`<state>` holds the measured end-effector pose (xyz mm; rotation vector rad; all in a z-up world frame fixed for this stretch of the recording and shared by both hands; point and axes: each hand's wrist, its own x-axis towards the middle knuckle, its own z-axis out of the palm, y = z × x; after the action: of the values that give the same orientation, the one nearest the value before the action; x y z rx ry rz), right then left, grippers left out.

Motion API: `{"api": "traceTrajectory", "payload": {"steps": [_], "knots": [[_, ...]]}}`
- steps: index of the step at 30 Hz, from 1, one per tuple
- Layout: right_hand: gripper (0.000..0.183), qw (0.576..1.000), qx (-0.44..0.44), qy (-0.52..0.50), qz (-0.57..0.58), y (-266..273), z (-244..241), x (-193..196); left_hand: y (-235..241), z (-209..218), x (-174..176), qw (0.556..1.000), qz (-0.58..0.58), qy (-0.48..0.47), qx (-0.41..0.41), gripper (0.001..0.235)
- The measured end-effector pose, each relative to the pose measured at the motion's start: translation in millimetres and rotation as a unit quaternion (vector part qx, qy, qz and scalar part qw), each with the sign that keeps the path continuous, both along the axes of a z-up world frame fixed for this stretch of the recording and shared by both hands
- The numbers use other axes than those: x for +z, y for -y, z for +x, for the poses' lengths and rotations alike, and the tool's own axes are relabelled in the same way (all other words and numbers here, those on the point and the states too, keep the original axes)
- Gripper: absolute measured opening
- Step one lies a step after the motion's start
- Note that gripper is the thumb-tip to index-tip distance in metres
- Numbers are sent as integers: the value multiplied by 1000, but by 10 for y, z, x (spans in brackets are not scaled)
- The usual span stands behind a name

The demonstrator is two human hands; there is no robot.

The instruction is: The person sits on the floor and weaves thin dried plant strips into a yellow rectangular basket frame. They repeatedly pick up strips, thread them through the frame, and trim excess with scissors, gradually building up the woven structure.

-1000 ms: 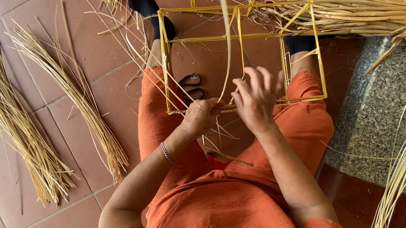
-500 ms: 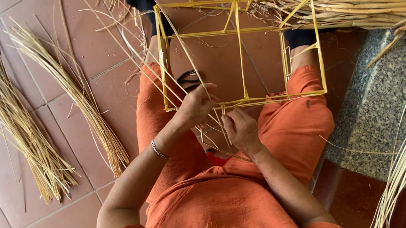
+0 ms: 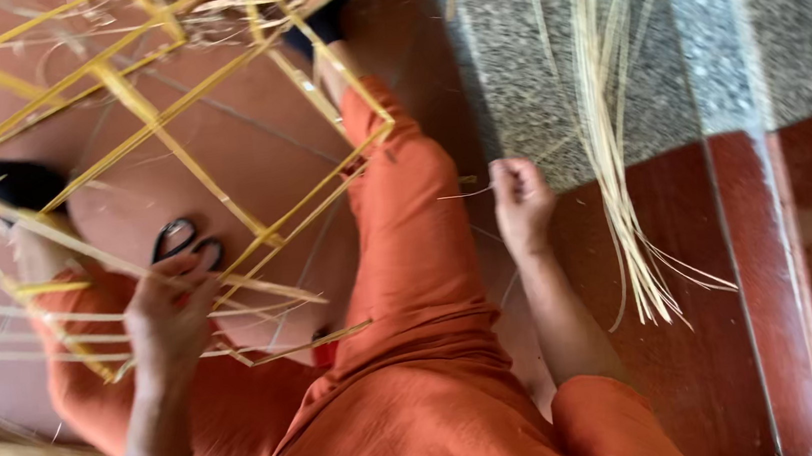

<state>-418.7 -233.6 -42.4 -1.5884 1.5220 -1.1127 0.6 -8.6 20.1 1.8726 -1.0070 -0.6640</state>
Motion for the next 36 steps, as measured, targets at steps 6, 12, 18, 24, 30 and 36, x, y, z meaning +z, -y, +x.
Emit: {"api": "traceTrajectory", "payload": {"steps": [6,12,18,24,30,36], "knots": [[4,946,-218,-241,-20,678,-1816,-727,30,-85,92,981,83,-159,69,33],[8,862,-321,-362,150,840,-2416,-739,83,-107,132,975,101,-178,85,31],[6,852,-304,-366,218,940,-2430,-628,74,-109,104,976,92,-180,86,31],[19,888,-278,-365,7,981,-2578,-443,73,-106,116,974,103,-182,89,31],[6,952,-251,-142,99,989,-2696,188,99,-118,165,976,105,-173,82,32],[8,903,-76,381,181,746,-2388,815,79,-125,153,977,100,-168,84,32]]}}
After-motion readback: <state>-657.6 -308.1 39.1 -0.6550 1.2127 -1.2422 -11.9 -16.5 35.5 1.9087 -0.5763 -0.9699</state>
